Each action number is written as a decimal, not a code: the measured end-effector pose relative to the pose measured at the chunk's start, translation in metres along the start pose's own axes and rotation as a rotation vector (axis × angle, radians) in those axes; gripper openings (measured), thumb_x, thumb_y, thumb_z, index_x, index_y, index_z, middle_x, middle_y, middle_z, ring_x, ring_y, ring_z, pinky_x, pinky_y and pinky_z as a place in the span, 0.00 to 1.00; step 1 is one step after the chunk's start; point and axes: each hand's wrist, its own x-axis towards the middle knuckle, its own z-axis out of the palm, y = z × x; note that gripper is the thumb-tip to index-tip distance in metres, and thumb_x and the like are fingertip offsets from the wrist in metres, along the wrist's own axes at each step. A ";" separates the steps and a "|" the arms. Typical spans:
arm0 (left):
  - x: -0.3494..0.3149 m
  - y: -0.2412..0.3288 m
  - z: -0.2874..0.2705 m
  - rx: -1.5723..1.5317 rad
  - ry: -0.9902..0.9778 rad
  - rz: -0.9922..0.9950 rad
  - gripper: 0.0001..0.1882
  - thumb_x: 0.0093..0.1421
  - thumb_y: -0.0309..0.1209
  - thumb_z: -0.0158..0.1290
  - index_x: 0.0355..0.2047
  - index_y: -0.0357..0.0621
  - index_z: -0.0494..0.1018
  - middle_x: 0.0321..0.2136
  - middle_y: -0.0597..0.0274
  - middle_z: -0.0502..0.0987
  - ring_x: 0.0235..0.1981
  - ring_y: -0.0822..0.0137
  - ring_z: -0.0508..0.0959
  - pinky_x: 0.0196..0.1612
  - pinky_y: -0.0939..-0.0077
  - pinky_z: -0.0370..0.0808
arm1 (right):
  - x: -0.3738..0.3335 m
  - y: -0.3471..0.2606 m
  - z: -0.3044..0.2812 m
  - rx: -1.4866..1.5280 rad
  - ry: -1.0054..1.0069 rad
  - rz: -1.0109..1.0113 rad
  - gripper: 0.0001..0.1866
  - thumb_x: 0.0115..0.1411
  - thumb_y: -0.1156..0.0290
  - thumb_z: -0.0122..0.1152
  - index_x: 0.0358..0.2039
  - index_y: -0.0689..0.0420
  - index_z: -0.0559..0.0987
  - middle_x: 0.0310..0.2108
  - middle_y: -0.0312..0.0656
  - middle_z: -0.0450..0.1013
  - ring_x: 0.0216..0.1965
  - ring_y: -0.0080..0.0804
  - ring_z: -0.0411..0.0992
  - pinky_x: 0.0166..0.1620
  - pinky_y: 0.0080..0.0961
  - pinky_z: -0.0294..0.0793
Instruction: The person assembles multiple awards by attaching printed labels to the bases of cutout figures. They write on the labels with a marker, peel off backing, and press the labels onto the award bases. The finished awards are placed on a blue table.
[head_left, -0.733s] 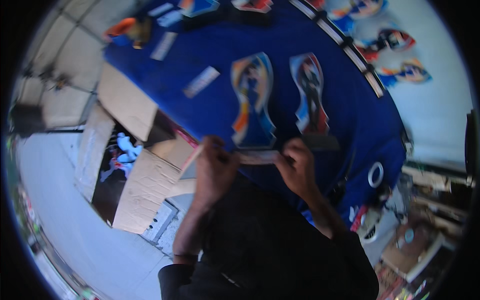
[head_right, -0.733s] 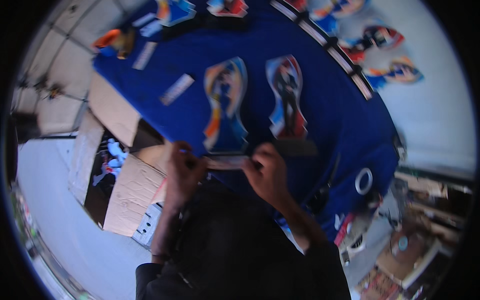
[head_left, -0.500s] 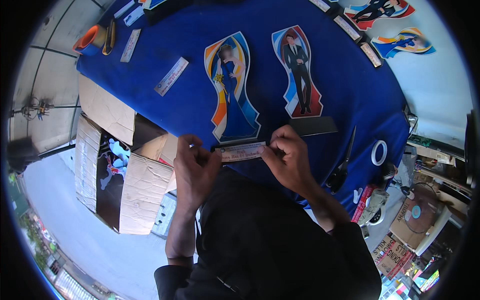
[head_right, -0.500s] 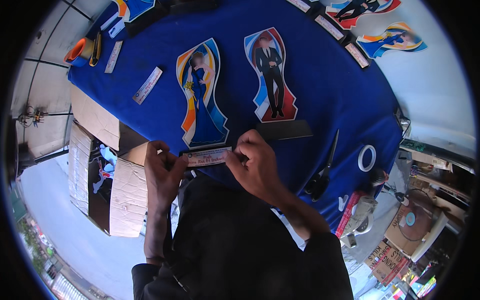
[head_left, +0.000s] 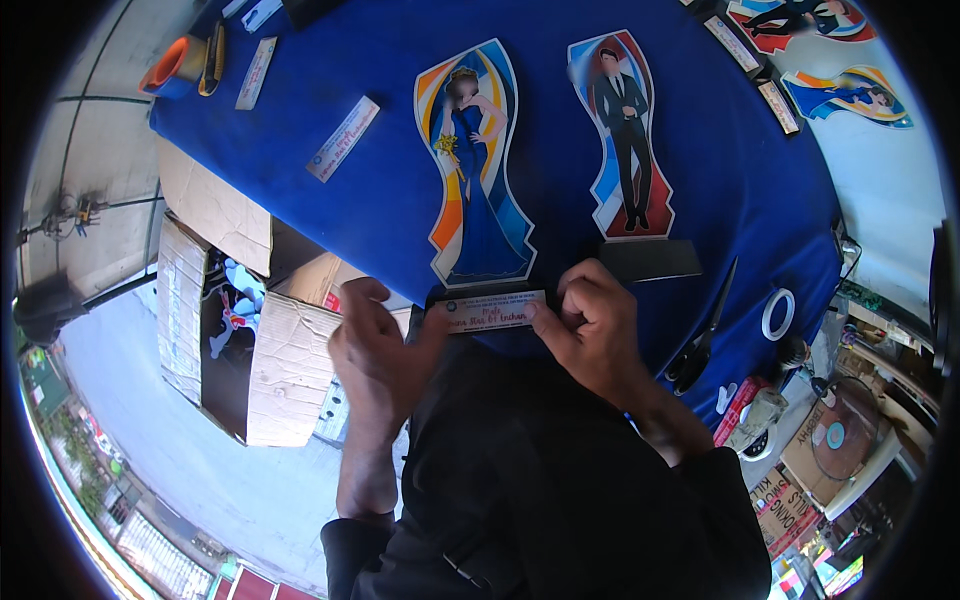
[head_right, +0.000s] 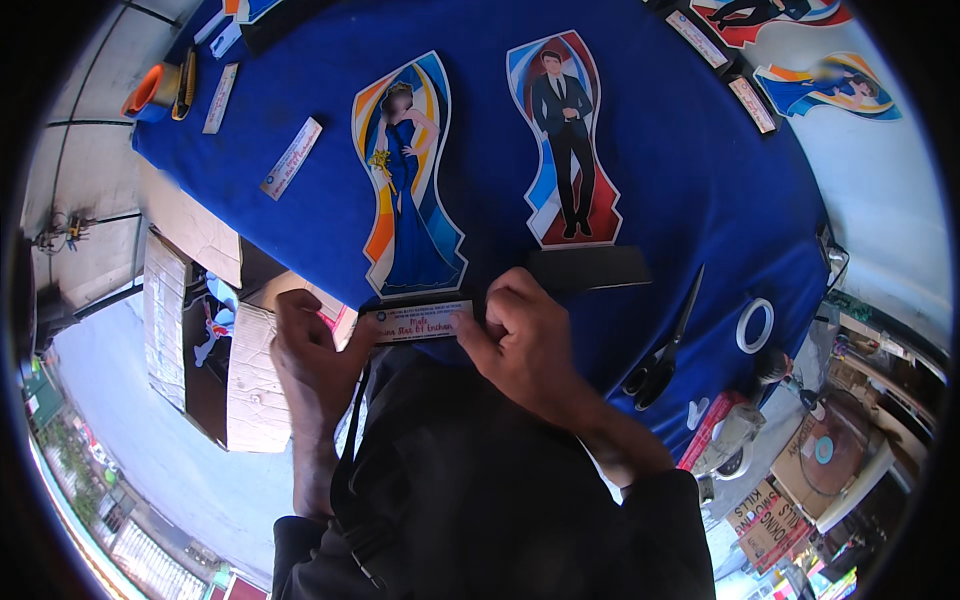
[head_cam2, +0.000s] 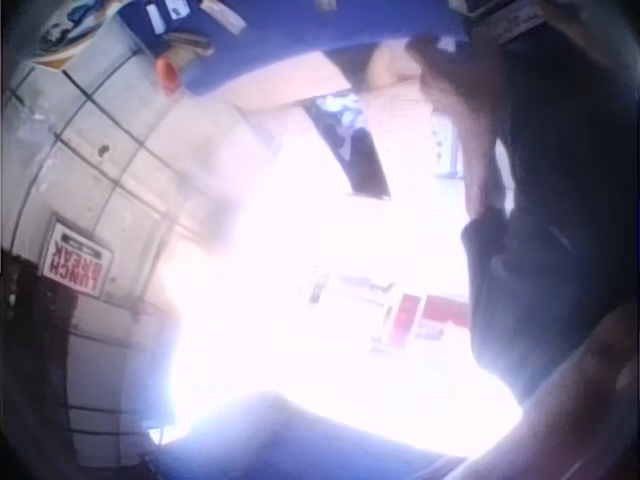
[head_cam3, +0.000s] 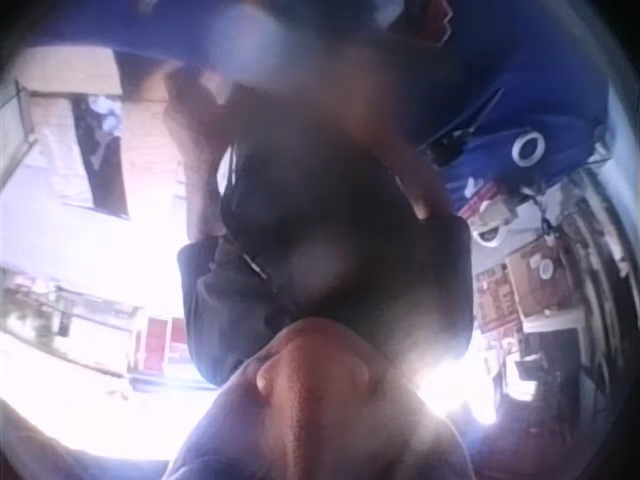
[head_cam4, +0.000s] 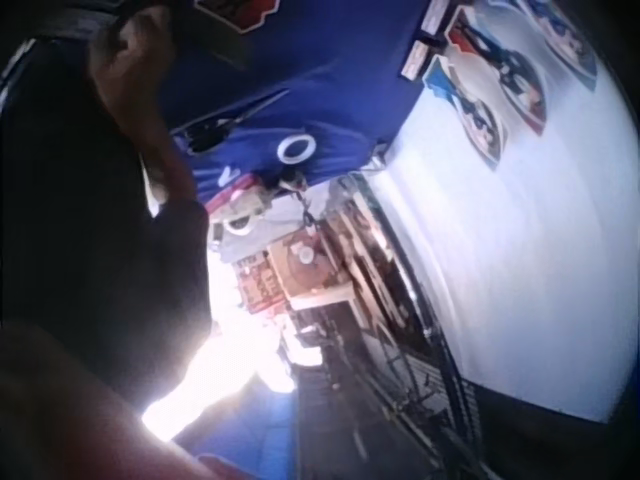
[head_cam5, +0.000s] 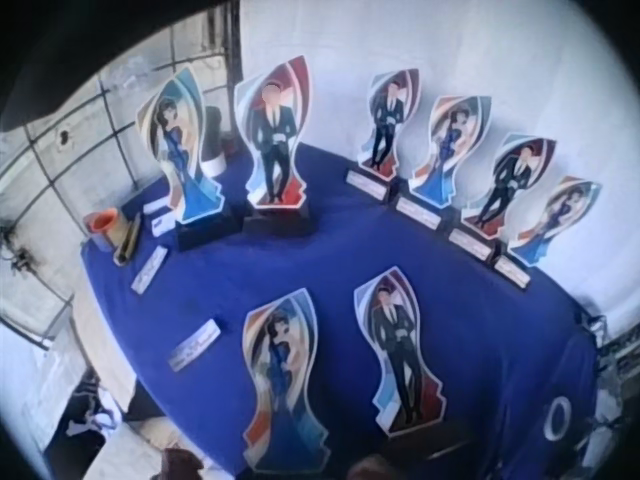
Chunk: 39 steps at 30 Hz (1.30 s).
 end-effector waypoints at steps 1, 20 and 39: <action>0.003 -0.005 -0.004 0.031 -0.009 -0.036 0.22 0.48 0.24 0.66 0.39 0.40 0.65 0.11 0.67 0.65 0.11 0.71 0.68 0.20 0.74 0.65 | 0.000 0.000 -0.001 0.013 0.028 -0.003 0.13 0.57 0.76 0.72 0.24 0.63 0.73 0.28 0.41 0.71 0.22 0.22 0.69 0.24 0.22 0.66; -0.002 0.019 0.023 -1.177 -0.116 -0.114 0.22 0.69 0.25 0.52 0.62 0.37 0.63 0.48 0.58 0.77 0.48 0.70 0.76 0.53 0.76 0.71 | -0.012 -0.037 0.024 -0.124 0.356 -0.179 0.43 0.52 0.56 0.79 0.60 0.67 0.69 0.55 0.51 0.64 0.43 0.33 0.75 0.43 0.29 0.79; -0.006 0.060 0.002 -1.244 0.191 0.120 0.31 0.70 0.34 0.53 0.69 0.41 0.55 0.50 0.58 0.74 0.47 0.70 0.75 0.53 0.71 0.73 | 0.016 -0.064 -0.020 0.375 0.532 -0.425 0.20 0.61 0.76 0.69 0.52 0.66 0.76 0.45 0.46 0.73 0.38 0.27 0.77 0.39 0.22 0.78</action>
